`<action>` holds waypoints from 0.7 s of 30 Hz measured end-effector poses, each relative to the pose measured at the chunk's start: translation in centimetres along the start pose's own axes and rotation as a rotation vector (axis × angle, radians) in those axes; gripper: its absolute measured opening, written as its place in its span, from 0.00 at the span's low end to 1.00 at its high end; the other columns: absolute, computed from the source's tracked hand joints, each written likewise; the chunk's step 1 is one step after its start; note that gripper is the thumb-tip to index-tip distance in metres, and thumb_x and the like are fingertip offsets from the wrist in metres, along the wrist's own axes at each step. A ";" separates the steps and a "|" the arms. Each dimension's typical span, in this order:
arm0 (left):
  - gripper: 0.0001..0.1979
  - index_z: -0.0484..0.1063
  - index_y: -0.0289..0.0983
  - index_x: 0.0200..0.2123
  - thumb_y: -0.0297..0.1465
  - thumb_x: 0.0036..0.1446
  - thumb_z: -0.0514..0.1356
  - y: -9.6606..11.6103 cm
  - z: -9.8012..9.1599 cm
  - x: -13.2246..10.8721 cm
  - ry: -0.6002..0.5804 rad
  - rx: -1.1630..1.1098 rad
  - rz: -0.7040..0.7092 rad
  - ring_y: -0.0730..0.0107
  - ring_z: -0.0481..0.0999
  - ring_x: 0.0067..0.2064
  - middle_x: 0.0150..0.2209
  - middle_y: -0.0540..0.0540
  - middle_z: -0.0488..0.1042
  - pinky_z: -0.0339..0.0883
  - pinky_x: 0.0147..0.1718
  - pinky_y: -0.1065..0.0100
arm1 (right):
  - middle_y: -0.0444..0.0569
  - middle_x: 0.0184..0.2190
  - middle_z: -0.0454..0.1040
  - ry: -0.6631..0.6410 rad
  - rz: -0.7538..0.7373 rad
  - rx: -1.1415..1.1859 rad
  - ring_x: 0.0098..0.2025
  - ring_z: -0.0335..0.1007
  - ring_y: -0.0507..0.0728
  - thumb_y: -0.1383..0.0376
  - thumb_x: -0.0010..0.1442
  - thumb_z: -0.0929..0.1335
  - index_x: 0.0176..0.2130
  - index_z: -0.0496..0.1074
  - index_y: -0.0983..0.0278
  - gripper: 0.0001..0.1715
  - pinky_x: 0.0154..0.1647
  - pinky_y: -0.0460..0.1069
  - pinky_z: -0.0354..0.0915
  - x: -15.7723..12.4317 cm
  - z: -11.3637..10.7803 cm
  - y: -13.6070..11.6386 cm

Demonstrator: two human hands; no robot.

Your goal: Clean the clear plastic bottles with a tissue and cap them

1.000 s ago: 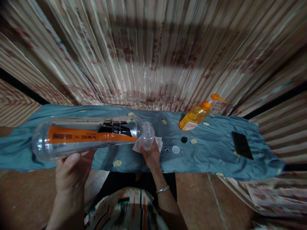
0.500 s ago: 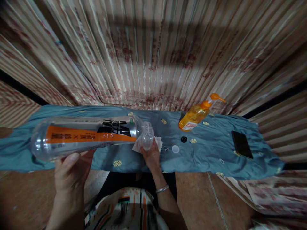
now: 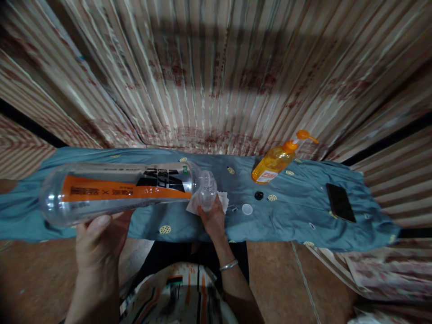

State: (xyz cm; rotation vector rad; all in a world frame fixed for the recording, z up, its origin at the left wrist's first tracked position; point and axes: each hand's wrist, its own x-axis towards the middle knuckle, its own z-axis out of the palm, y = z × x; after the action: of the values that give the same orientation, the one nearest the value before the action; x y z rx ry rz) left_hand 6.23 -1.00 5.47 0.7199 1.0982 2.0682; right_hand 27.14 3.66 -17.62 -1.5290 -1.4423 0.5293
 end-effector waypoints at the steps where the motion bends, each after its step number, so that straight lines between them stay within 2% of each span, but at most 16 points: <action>1: 0.43 0.87 0.52 0.55 0.42 0.29 0.88 0.0 0.0 0.0 -0.005 -0.006 0.005 0.39 0.88 0.57 0.49 0.44 0.90 0.81 0.63 0.39 | 0.66 0.61 0.84 0.000 0.001 -0.005 0.63 0.83 0.75 0.47 0.63 0.75 0.66 0.72 0.63 0.40 0.65 0.71 0.79 0.0 0.0 0.0; 5: 0.44 0.86 0.53 0.57 0.43 0.32 0.88 -0.2 -0.3 0.0 -0.024 -0.009 0.008 0.42 0.89 0.54 0.49 0.46 0.90 0.81 0.62 0.40 | 0.66 0.62 0.83 -0.002 0.001 -0.028 0.65 0.82 0.75 0.47 0.63 0.74 0.67 0.71 0.63 0.41 0.66 0.71 0.79 0.0 0.0 0.0; 9: 0.46 0.85 0.55 0.60 0.41 0.31 0.88 -0.1 -0.3 0.0 -0.027 -0.004 0.005 0.41 0.89 0.54 0.52 0.45 0.90 0.82 0.61 0.39 | 0.69 0.63 0.83 -0.020 0.007 -0.033 0.64 0.83 0.76 0.47 0.63 0.74 0.66 0.71 0.65 0.40 0.66 0.72 0.79 0.1 -0.1 -0.1; 15: 0.47 0.86 0.55 0.58 0.41 0.28 0.89 0.0 0.1 0.2 -0.015 -0.012 -0.006 0.40 0.90 0.52 0.50 0.44 0.91 0.81 0.62 0.38 | 0.67 0.61 0.84 -0.013 0.009 -0.031 0.63 0.83 0.76 0.49 0.63 0.75 0.66 0.72 0.64 0.39 0.65 0.73 0.79 0.0 -0.1 0.0; 21: 0.49 0.84 0.56 0.61 0.42 0.30 0.88 -0.2 -0.1 0.3 -0.018 -0.012 0.004 0.40 0.90 0.52 0.52 0.44 0.91 0.81 0.61 0.38 | 0.66 0.60 0.84 -0.007 -0.013 -0.047 0.63 0.83 0.75 0.47 0.64 0.74 0.66 0.72 0.63 0.39 0.66 0.72 0.78 -0.1 -0.1 0.4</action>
State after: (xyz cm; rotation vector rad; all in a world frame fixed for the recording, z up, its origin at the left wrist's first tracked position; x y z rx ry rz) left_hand 6.08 -0.71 5.30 0.7346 1.0745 2.0656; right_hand 27.40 3.62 -17.89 -1.5546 -1.4790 0.4967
